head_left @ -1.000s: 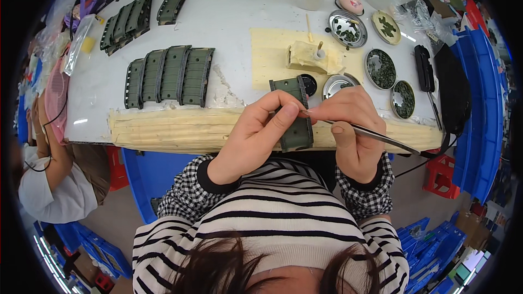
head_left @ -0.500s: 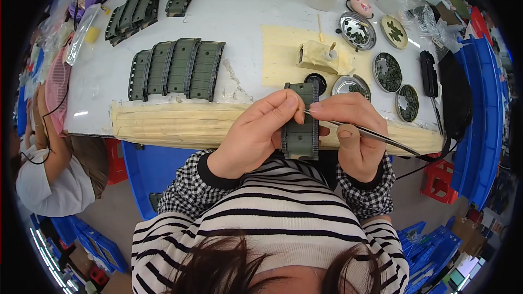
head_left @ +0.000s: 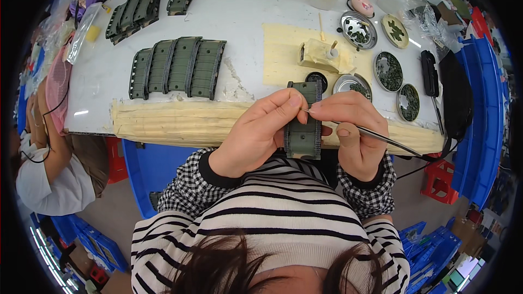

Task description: Assembling plastic model parts for a toy using a specialized tool and manual manipulation.

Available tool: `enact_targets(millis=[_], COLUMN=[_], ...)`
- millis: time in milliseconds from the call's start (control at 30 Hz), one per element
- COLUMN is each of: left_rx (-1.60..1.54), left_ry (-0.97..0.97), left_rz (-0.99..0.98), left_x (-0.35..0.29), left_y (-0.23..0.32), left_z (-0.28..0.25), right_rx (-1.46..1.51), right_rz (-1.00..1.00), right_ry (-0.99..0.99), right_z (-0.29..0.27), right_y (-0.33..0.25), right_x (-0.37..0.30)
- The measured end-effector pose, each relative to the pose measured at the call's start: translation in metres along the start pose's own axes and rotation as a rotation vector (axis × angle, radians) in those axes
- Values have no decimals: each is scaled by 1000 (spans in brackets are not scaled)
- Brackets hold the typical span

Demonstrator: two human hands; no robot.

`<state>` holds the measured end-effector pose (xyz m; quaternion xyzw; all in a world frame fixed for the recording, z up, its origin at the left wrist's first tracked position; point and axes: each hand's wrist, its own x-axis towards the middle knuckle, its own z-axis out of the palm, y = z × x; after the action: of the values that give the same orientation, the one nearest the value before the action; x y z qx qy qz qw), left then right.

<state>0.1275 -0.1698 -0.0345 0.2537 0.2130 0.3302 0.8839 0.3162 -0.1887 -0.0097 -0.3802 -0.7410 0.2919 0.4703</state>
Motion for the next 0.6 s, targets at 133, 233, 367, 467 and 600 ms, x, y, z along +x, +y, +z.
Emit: enact_targets(millis=[133,233,367,467,600], left_rx=[-88,63,82,104,-25], left_ry=[-60,90,109,182,170], left_rz=[12,93,316,395,362], left_x=[0,-7,-8,-8,-10], left_y=[-1,13,11,11,12], left_z=[-5,12,-2,-4,-8], right_rx=[59,38,-219,-325,-363], right_rz=[15,92,262,234,233], right_ry=[81,290,225,216,202], right_z=[2,-1,0,6,9], right_y=[-1,11,28,35,39], right_x=[-4,-9,-14,-15,-14])
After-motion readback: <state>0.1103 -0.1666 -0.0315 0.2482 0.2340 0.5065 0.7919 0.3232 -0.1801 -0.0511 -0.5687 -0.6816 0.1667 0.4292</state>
